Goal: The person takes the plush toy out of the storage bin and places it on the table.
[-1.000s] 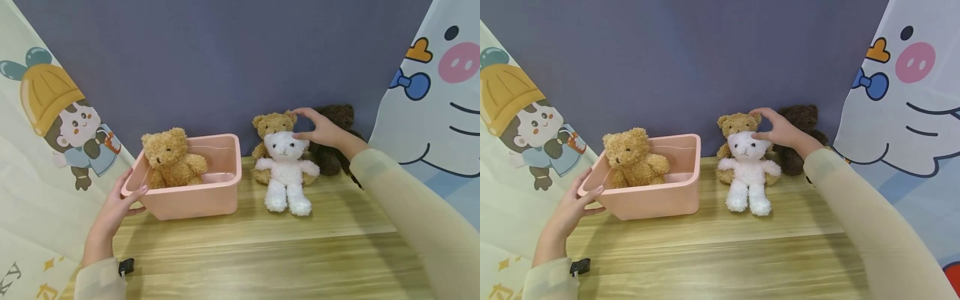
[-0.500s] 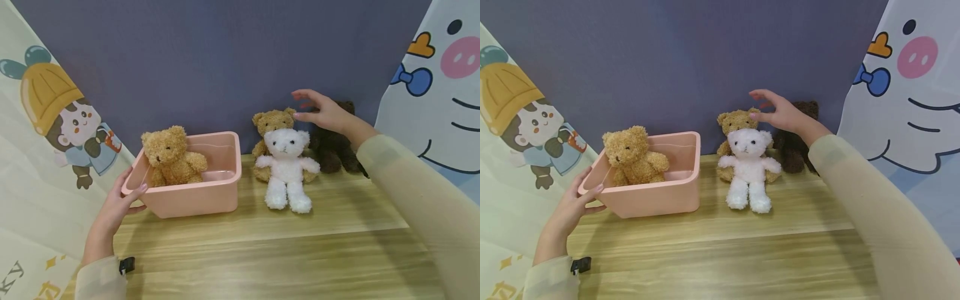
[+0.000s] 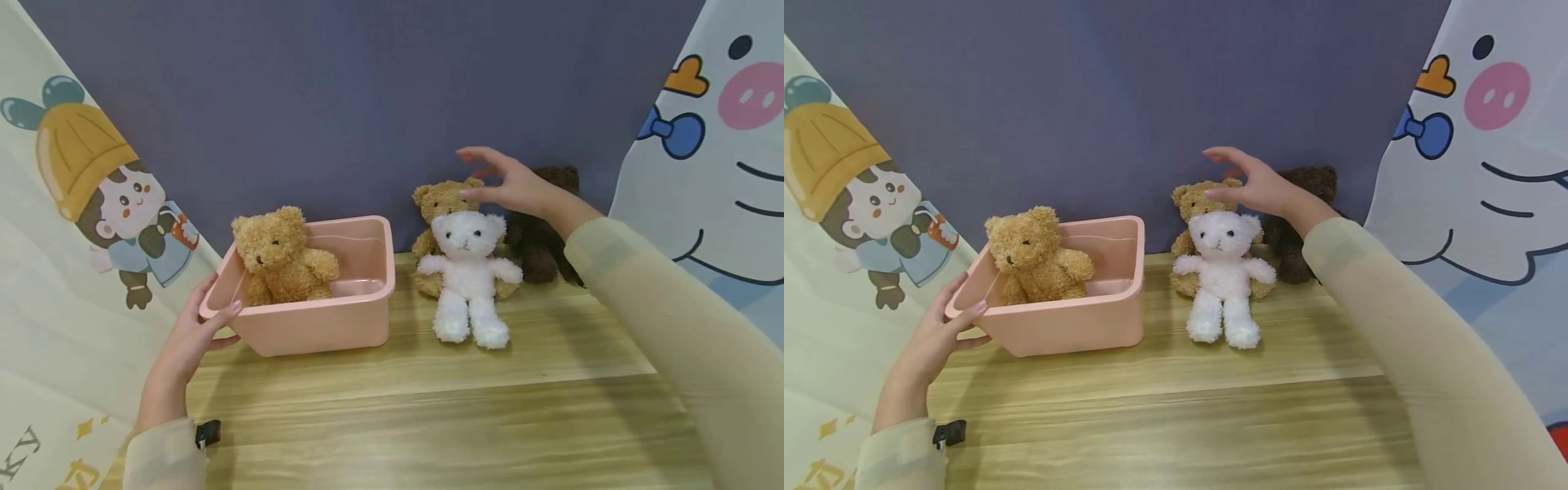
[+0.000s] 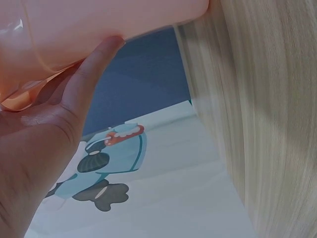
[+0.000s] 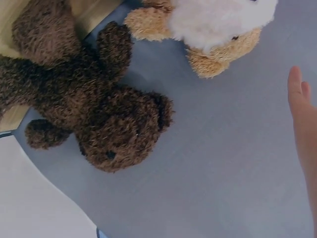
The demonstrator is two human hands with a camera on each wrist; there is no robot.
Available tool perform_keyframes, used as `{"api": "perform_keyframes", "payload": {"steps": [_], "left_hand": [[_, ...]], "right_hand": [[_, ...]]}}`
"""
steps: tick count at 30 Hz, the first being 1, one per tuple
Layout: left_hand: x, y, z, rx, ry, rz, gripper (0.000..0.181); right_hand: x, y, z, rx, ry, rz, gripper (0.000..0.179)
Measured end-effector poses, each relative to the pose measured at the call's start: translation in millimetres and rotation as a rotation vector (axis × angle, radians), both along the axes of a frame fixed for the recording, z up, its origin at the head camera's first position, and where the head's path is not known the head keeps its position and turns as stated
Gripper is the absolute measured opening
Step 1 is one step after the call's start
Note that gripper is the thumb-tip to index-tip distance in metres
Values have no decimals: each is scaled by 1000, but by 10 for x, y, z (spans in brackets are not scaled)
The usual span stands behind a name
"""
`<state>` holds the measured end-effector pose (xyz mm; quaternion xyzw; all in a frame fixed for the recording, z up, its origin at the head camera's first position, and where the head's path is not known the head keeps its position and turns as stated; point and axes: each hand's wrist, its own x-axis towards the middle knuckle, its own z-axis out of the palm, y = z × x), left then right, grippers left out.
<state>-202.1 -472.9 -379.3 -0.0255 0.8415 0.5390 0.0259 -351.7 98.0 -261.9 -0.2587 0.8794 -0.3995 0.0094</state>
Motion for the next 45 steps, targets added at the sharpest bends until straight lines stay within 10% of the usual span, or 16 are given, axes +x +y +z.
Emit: {"api": "perform_keyframes", "payload": {"steps": [45], "left_hand": [[-10, 4, -11, -19, -4, -1, 92]], "right_hand": [[-121, -1763, 169, 155, 19, 301, 96]]}}
